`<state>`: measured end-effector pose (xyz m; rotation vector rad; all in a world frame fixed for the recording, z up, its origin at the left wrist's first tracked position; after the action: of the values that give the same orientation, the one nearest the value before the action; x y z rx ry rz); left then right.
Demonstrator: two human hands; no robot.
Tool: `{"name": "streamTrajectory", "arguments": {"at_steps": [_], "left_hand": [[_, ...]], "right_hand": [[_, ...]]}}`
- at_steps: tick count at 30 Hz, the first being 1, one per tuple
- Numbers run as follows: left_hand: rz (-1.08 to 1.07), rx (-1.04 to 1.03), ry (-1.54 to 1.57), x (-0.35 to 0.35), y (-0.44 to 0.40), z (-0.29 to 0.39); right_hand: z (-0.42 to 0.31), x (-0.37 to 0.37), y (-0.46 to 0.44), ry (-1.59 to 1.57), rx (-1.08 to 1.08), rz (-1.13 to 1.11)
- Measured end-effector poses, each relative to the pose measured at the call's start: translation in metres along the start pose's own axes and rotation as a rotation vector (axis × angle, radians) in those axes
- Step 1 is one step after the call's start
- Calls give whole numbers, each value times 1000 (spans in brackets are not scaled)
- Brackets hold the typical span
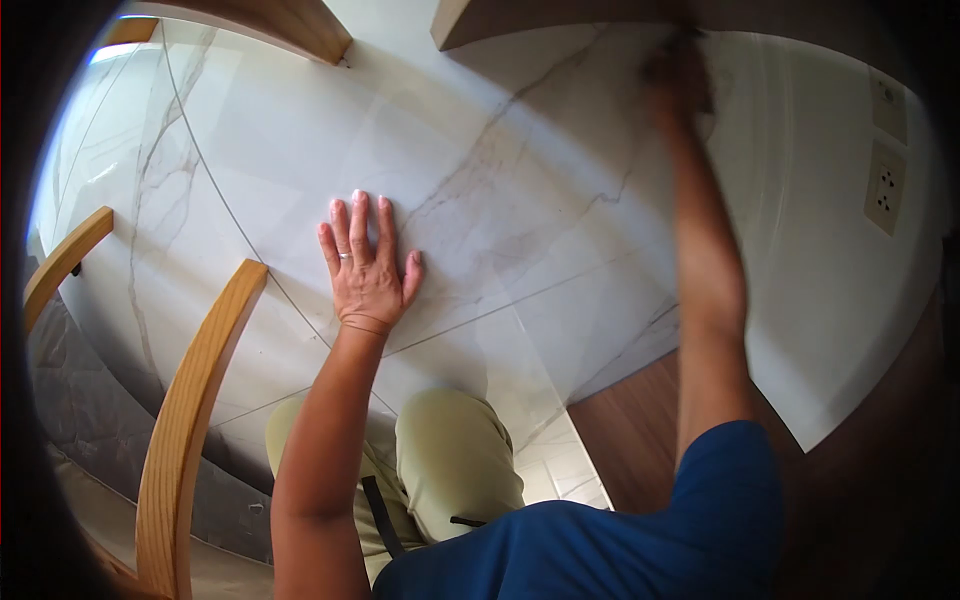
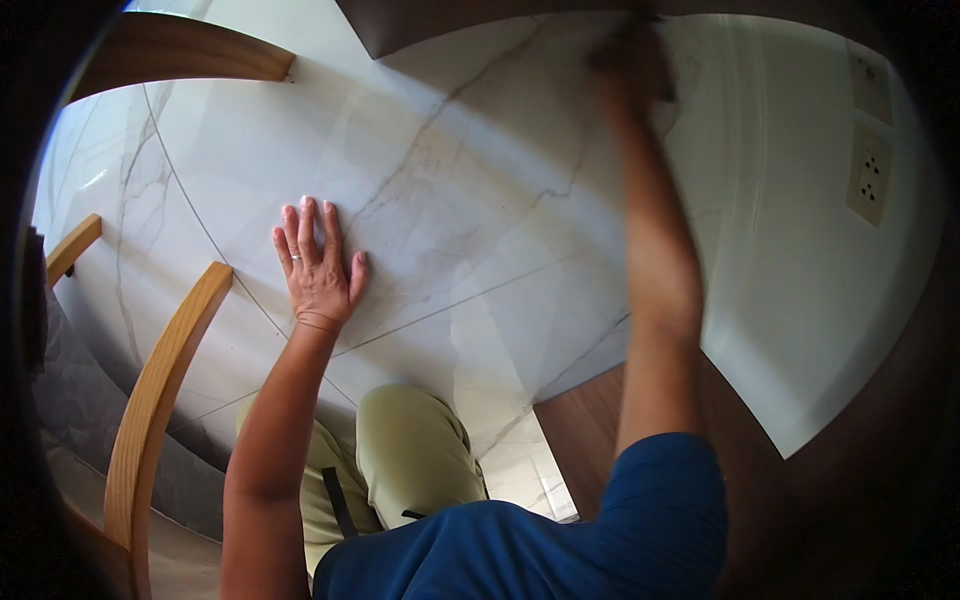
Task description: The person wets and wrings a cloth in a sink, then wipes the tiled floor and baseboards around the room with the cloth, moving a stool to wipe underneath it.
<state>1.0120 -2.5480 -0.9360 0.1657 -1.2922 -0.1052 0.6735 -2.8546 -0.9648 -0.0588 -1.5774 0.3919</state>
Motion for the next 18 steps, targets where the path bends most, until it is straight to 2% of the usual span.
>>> {"name": "streamTrajectory", "arguments": {"at_steps": [1,2,3,4,6,7,9,11,13,14,15,16,18], "left_hand": [[-6,-6,9,-1,0,1],[-3,-4,4,-1,0,1],[6,0,-3,1,0,0],[-2,1,-8,1,0,0],[1,-6,-8,0,-1,1],[12,-2,-14,1,0,0],[11,-4,-11,0,-3,3],[33,-16,-13,2,-1,2],[18,-11,-17,1,-2,1],[7,-6,-21,0,-1,1],[-2,-3,-21,0,0,1],[-4,-1,-14,0,-1,1],[2,-4,2,-1,0,3]], "right_hand": [[-46,2,18,-18,199,116],[-105,32,34,-99,160,92],[-148,44,45,-122,74,-27],[-182,48,68,-243,179,-138],[-247,65,125,-234,363,-296],[-260,74,138,-395,435,-362],[-247,75,130,-501,504,-267],[-183,58,83,-500,339,-142],[-91,30,39,-370,178,-11],[-53,33,10,-486,-174,-53],[-60,77,-8,-665,-683,-324],[-61,64,1,-660,-683,-324],[-80,26,29,-218,-141,-61]]}}
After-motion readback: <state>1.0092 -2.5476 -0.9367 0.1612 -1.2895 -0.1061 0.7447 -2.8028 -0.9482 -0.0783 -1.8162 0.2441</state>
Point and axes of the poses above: each hand's wrist, its own y-axis away from the middle knuckle, its own x-axis out of the back of the hand, z = x × y, the point moved 5 cm from there along -y, towards the middle knuckle
